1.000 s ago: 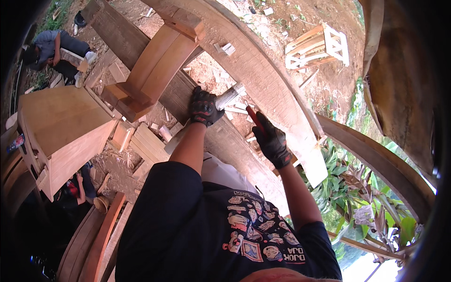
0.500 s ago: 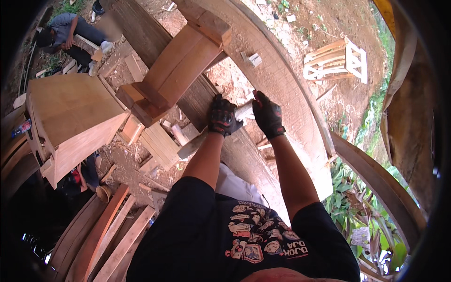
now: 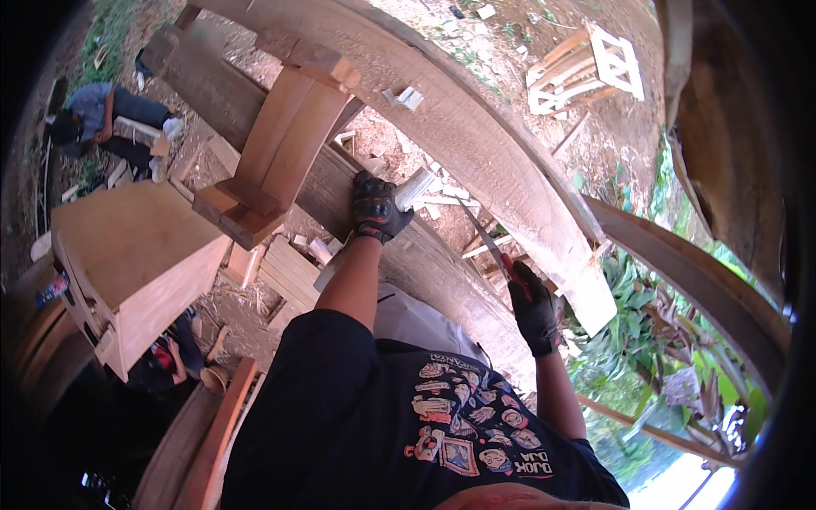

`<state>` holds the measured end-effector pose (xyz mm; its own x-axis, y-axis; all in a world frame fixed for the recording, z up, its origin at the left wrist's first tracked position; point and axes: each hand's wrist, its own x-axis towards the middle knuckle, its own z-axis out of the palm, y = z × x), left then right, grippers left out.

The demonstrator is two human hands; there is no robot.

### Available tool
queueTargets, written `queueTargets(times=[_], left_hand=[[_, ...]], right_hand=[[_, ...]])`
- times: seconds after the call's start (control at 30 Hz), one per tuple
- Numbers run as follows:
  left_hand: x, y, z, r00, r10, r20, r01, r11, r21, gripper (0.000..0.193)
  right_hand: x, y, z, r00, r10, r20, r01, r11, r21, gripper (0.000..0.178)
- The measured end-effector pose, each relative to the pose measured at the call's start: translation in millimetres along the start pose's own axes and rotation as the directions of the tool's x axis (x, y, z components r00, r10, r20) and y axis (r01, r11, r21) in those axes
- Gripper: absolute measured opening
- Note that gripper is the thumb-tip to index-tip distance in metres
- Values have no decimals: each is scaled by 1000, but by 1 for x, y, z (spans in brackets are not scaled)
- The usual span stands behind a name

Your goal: The person uses a hand saw to cut a piece of wood that is resting on a wooden workbench. They hold the wood steady with their left hand while sawing with their right hand. The person pauses briefly to adjust the saw's position before continuing the cut.

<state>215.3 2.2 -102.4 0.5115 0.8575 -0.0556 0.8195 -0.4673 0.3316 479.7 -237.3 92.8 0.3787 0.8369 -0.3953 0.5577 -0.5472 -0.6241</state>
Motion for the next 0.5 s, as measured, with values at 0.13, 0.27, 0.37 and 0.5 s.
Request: queueTargets(times=[0.13,0.27,0.37,0.5], left_hand=[[1,4,0,1000,20,17,-20,999,38,46],[1,5,6,993,-32,113,23,997,80,51],[-4,8,6,1000,25,11,-26,991,133,50],[0,10,-19,986,-22,168,3,993,116,56]], right_hand=[[-70,38,7,981,137,-138,-135,991,20,41],[-127,48,19,942,214,-259,-200,976,81,42],[-163,37,29,897,314,-311,-280,948,150,45],[-196,25,46,865,316,-390,-250,945,211,46]])
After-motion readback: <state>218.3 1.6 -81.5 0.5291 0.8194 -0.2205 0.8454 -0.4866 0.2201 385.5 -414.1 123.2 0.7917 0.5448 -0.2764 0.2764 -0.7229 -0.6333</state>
